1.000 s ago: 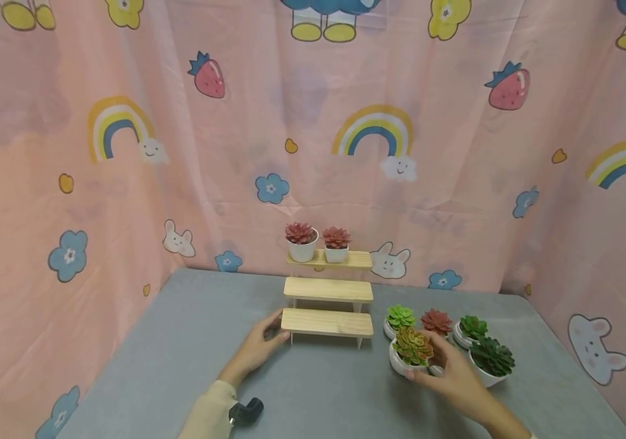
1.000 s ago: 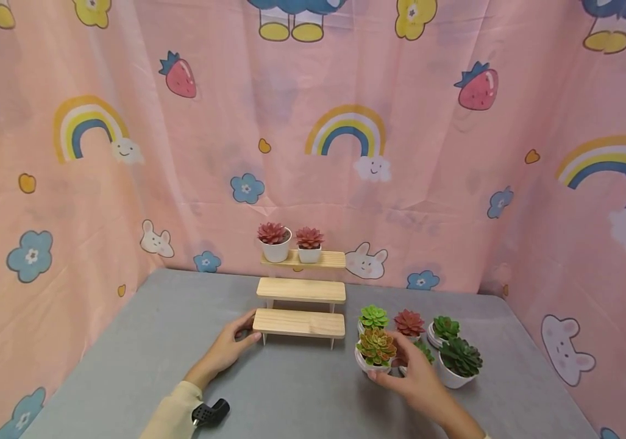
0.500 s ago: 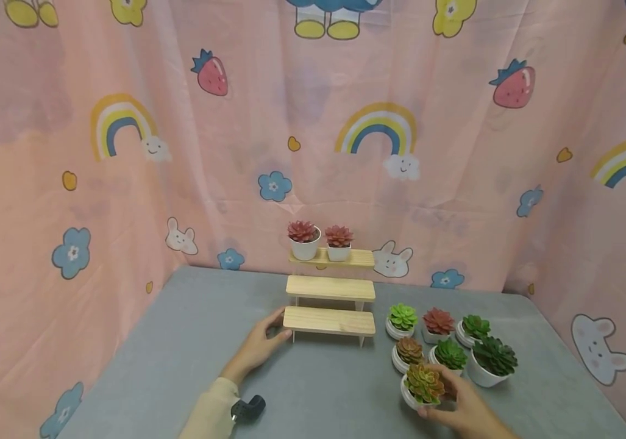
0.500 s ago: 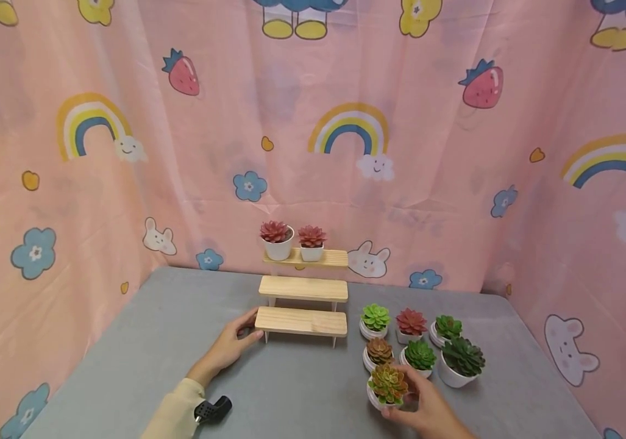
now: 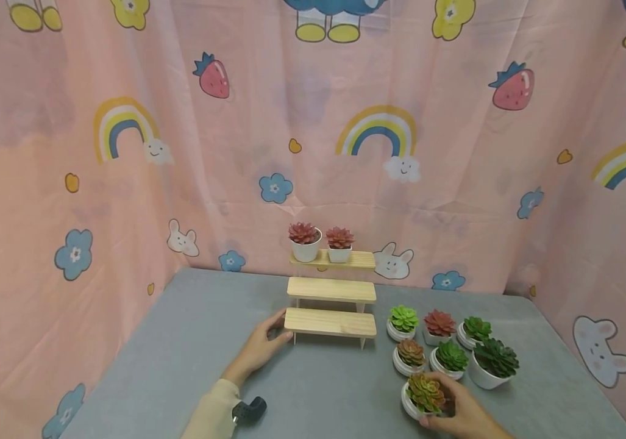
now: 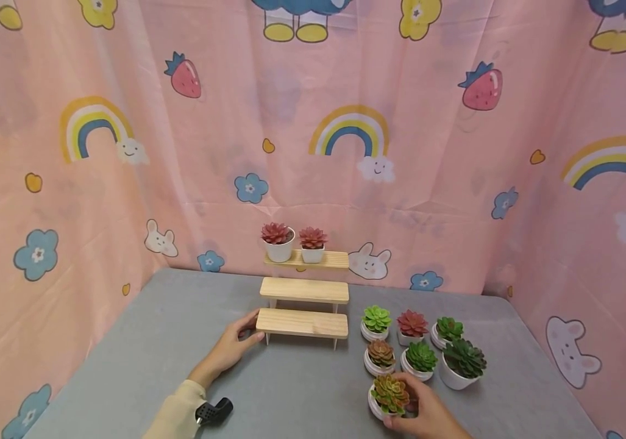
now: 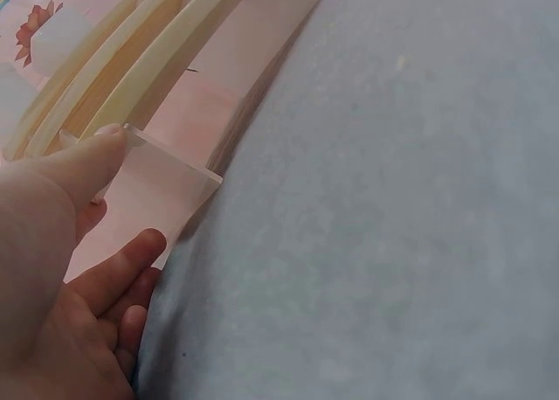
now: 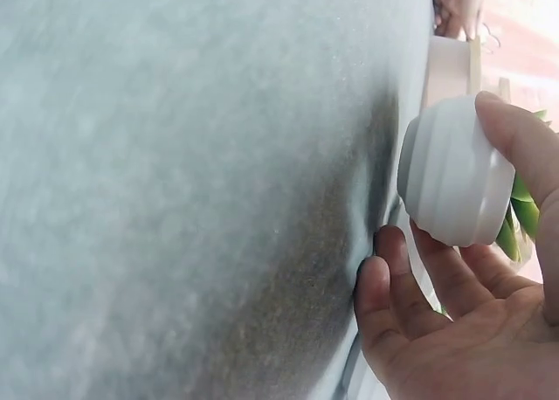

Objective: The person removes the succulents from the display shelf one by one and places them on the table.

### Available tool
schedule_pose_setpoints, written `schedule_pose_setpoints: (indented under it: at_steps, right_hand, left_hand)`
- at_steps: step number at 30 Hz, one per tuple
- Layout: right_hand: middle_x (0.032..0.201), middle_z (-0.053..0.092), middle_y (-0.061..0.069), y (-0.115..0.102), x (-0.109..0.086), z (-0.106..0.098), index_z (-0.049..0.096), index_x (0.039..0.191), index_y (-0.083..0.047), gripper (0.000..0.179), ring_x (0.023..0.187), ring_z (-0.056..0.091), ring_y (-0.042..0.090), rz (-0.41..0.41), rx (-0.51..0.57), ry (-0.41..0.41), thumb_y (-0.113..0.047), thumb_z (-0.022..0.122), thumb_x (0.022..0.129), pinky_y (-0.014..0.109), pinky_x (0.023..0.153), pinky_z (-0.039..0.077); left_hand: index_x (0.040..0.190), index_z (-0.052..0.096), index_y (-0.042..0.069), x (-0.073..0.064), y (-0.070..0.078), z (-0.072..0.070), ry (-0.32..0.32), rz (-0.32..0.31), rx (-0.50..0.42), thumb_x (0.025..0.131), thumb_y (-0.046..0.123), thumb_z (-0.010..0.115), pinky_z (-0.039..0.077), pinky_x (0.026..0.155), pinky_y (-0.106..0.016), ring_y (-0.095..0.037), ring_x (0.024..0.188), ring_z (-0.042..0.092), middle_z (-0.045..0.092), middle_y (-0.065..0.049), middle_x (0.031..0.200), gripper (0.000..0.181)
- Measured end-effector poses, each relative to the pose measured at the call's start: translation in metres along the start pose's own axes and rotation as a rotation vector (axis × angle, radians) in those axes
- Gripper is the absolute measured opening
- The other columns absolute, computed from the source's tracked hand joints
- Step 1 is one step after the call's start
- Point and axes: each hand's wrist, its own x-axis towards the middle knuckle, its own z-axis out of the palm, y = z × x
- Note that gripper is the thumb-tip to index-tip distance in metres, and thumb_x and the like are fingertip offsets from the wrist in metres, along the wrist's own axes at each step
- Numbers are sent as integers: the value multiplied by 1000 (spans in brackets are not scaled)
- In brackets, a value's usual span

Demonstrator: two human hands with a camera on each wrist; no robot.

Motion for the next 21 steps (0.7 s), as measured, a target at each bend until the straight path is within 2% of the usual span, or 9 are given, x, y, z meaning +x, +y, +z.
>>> schedule_pose_setpoints:
  at_steps: [11, 16, 21]
  right_hand:
    - [129, 58, 32, 2, 3, -1, 36, 141, 15, 71, 108, 64, 26, -1, 34, -65, -19, 75, 91, 40, 81, 58]
    - [129, 59, 30, 1, 3, -1, 36, 141, 15, 72, 109, 64, 28, -6, 32, -65, -19, 75, 90, 42, 82, 58]
    - [129, 59, 32, -1, 3, -1, 36, 141, 17, 73, 110, 65, 31, 10, 48, -59, -19, 75, 91, 45, 84, 58]
  left_hand:
    - [154, 42, 6, 0, -1, -1, -9, 19, 13, 98, 38, 66, 38, 111, -65, -41, 133, 53, 62, -19, 137, 69]
    - [153, 42, 4, -1, -1, 0, -5, 23, 30, 98, 38, 65, 39, 110, -66, -43, 133, 53, 62, -20, 137, 68]
    - [153, 42, 5, -2, 1, -1, 1, 6, 6, 98, 35, 66, 37, 112, -66, -42, 135, 51, 62, -20, 138, 68]
